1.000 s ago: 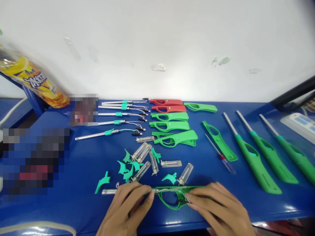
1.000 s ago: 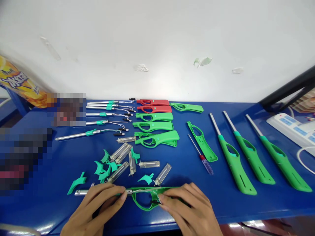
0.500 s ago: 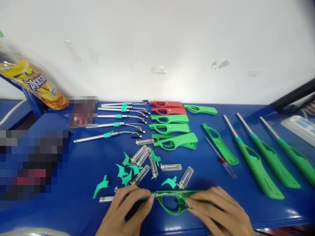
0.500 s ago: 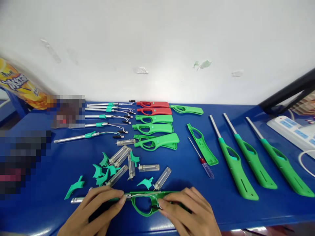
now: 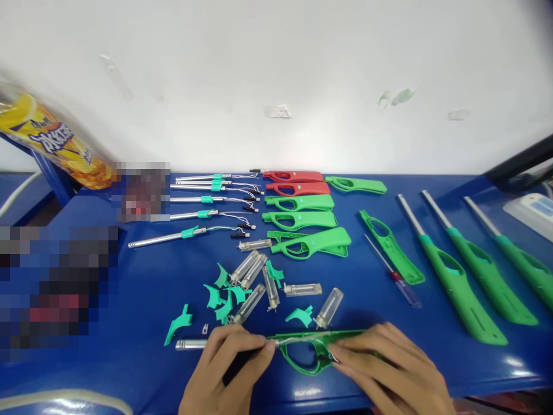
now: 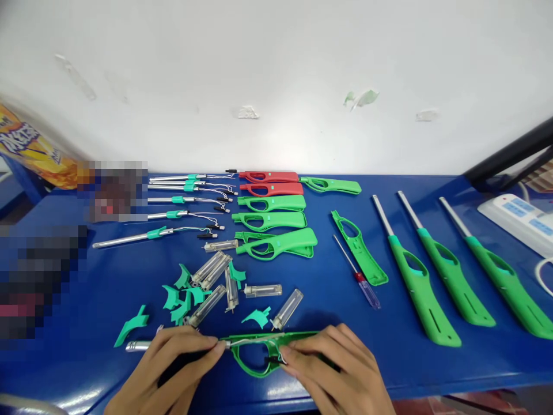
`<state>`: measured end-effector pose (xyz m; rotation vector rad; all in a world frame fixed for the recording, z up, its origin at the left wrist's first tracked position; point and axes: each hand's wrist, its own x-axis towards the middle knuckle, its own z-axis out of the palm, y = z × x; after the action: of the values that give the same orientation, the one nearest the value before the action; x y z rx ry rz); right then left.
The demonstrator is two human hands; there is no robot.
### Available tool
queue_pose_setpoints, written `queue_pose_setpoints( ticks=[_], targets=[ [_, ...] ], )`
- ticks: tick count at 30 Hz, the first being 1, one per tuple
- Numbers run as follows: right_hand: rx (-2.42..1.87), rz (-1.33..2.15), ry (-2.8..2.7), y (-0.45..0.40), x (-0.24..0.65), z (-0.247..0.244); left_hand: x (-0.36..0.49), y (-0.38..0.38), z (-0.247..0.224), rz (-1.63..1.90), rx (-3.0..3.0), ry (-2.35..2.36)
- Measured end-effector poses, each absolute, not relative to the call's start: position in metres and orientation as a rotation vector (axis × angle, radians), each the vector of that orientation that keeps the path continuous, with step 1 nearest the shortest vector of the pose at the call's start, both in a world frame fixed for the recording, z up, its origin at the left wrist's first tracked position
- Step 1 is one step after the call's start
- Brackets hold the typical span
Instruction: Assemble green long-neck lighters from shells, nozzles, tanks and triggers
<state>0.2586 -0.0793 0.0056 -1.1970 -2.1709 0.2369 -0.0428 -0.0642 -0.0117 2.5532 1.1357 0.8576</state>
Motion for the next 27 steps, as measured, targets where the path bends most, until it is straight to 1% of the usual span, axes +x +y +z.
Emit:
queue_pose_setpoints(
  ticks=[7, 15, 20, 27],
  targets=[
    [-1.215, 0.272, -2.159, -0.082, 0.26, 0.003, -0.036, -0.065, -0.007, 0.865, 2.654, 1.153],
    [-1.233, 0.324, -2.163, -0.085, 0.261, -0.001, -0.034, -0.066, -0.002, 0.7, 2.691, 1.21],
    [-1.259, 0.345, -2.149, -0.088, 0.262, -0.004, -0.01, -0.051, 0.012, 0.742, 2.614, 1.256],
    [-1.296, 0.336, -2.08, -0.091, 0.26, -0.006, 0.023, -0.025, 0.017, 0.611, 2.618, 1.26]
  ],
)
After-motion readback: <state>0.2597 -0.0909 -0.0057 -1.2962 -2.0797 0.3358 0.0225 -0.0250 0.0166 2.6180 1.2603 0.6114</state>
